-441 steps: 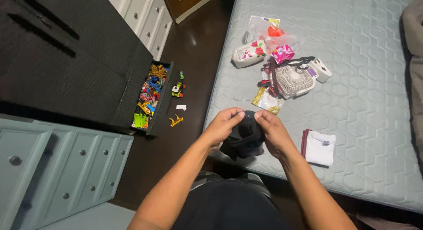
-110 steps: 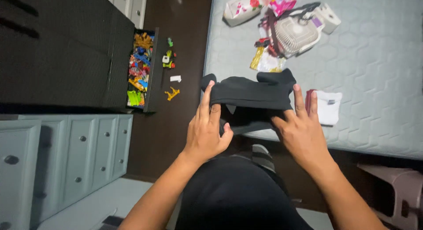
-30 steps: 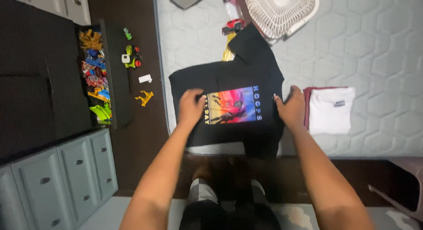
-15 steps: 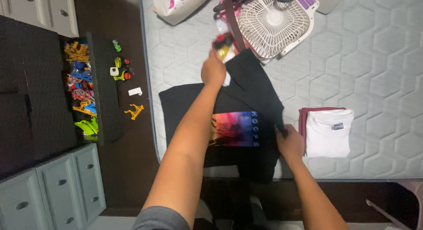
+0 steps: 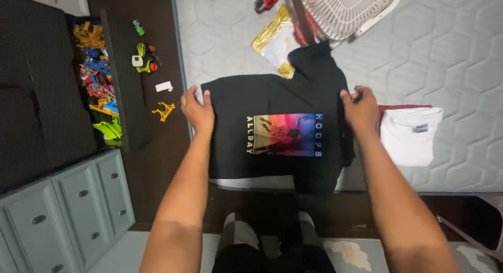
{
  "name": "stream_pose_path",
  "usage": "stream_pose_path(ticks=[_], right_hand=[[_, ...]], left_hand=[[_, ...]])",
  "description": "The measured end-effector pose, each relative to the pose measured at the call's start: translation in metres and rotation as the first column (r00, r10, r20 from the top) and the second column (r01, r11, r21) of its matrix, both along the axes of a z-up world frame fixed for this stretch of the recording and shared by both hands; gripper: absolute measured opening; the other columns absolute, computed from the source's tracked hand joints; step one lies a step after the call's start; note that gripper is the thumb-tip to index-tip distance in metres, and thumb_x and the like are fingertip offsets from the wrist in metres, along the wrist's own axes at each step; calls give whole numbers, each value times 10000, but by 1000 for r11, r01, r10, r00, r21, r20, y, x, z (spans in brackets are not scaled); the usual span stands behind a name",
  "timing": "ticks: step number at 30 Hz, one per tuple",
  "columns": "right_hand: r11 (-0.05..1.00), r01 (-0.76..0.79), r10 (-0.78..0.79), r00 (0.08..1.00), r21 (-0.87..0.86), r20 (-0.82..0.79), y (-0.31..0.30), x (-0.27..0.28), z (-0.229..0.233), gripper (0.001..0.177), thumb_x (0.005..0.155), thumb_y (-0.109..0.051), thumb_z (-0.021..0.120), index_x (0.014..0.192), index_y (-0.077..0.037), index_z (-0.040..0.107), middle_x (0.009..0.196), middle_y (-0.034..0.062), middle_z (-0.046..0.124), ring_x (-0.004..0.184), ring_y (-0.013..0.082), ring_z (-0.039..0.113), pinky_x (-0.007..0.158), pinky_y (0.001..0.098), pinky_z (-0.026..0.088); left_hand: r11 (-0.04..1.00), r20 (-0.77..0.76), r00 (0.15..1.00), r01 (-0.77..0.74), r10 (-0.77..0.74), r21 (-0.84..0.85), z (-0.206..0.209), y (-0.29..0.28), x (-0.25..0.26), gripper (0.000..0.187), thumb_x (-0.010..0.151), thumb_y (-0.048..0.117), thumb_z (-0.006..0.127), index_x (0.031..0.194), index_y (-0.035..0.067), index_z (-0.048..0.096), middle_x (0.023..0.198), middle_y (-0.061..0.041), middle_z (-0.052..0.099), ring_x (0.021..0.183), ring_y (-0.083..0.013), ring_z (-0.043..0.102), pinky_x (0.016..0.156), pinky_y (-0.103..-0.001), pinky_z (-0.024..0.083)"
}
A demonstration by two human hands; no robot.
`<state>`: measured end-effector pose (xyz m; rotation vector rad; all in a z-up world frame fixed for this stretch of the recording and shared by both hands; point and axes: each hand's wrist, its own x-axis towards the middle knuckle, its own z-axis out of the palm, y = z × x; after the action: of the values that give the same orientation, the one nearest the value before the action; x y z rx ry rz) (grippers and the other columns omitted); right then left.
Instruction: Folding t-shirts on a mattress and organizing items like a belt and a small fan into dresser drawers.
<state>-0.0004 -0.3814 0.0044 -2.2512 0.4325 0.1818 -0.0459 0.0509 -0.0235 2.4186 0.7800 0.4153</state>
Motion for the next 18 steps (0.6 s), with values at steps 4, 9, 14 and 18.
stream_pose_path(ticks=[4,9,14,18], right_hand=[[991,39,-48,997,-127,-66,-7,19,-35,450,868,-243,856,1141,8,602,854,109,676,757,202,632,720,346,495],[963,188,-179,982,194,-60,-39,26,-47,262,903,-181,850,977,-79,620,799,-43,576,716,76,509,659,240,439],[952,169,-140,982,254,-129,-33,20,-12,343,910,-159,848,1124,-111,584,855,-33,580,734,67,508,645,248,434],[996,80,-73,983,39,-167,-38,15,-25,476,861,-81,872,1187,-95,524,901,3,596,752,81,553,681,255,490]], left_hand=[[930,-130,990,-1,-50,-367,-18,22,2,333,859,156,823,1124,33,664,808,-71,650,729,-181,607,710,-320,510],[720,214,975,106,59,-686,-62,56,17,238,922,167,772,1043,16,635,834,4,702,766,-96,655,707,-256,519],[858,-63,991,71,-119,-509,-19,43,31,270,854,232,849,1007,55,714,1051,-87,637,902,-181,639,792,-311,544],[954,-147,955,228,-258,-193,-12,34,22,319,799,228,904,950,29,704,1238,-122,563,1037,-268,631,891,-373,544]])
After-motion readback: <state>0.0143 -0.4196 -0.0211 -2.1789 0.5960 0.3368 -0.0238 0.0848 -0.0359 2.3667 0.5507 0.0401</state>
